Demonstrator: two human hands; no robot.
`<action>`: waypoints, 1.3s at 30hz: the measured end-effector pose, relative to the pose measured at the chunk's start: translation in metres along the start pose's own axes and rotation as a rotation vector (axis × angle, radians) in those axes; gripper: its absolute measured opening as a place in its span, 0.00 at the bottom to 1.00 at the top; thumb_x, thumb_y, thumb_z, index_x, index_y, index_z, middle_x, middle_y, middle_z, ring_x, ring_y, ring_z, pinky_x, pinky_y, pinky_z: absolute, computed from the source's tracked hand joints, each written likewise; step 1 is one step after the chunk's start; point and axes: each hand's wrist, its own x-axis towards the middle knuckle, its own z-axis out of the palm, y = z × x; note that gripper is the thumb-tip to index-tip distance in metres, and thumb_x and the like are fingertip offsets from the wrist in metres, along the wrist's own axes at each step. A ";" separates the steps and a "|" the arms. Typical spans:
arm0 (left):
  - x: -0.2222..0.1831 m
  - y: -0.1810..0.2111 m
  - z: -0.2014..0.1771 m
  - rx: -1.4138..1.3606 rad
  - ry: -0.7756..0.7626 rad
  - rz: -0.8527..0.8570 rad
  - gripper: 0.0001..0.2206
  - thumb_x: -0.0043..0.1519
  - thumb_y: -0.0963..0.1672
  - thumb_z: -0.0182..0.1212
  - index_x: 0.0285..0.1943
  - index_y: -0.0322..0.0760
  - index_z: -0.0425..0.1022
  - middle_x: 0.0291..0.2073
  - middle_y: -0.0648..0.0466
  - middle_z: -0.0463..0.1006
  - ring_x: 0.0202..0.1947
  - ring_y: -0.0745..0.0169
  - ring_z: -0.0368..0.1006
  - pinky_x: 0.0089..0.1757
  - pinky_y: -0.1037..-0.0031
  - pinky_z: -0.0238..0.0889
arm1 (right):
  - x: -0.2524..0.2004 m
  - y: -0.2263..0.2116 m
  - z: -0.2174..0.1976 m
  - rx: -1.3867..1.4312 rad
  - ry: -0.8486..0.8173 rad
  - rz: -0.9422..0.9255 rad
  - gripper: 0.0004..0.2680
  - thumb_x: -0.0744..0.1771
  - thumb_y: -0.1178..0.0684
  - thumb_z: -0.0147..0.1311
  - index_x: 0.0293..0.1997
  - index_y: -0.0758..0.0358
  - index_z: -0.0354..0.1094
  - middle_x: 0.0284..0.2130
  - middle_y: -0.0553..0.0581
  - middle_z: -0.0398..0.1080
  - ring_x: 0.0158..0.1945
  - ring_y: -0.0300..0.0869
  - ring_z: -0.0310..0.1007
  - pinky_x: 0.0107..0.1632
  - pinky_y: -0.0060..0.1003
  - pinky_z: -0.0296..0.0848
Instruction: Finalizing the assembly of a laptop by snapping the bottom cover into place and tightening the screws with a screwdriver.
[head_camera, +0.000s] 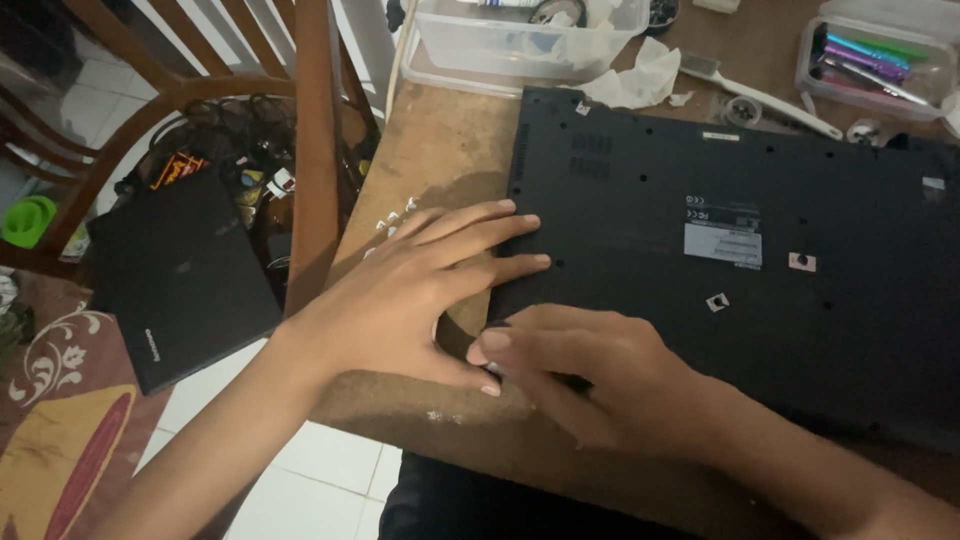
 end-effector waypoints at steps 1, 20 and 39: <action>0.001 0.000 -0.001 0.001 0.002 0.003 0.42 0.54 0.62 0.67 0.76 0.47 0.63 0.77 0.50 0.56 0.78 0.46 0.47 0.64 0.43 0.48 | -0.007 0.007 0.003 -0.004 0.000 0.000 0.07 0.70 0.62 0.50 0.54 0.66 0.68 0.44 0.63 0.78 0.44 0.49 0.84 0.46 0.35 0.80; 0.004 0.004 -0.004 0.034 -0.038 -0.017 0.43 0.53 0.63 0.67 0.75 0.47 0.63 0.77 0.50 0.55 0.78 0.46 0.46 0.64 0.42 0.45 | -0.026 0.027 0.009 -0.056 0.061 -0.171 0.26 0.74 0.62 0.57 0.79 0.43 0.42 0.52 0.64 0.70 0.47 0.49 0.75 0.51 0.37 0.77; 0.005 0.003 -0.004 0.066 -0.054 -0.065 0.44 0.53 0.60 0.70 0.77 0.47 0.59 0.78 0.51 0.54 0.78 0.46 0.47 0.61 0.36 0.48 | -0.031 0.025 0.011 -0.160 0.048 -0.184 0.28 0.73 0.67 0.58 0.78 0.45 0.45 0.54 0.63 0.71 0.48 0.46 0.75 0.51 0.33 0.76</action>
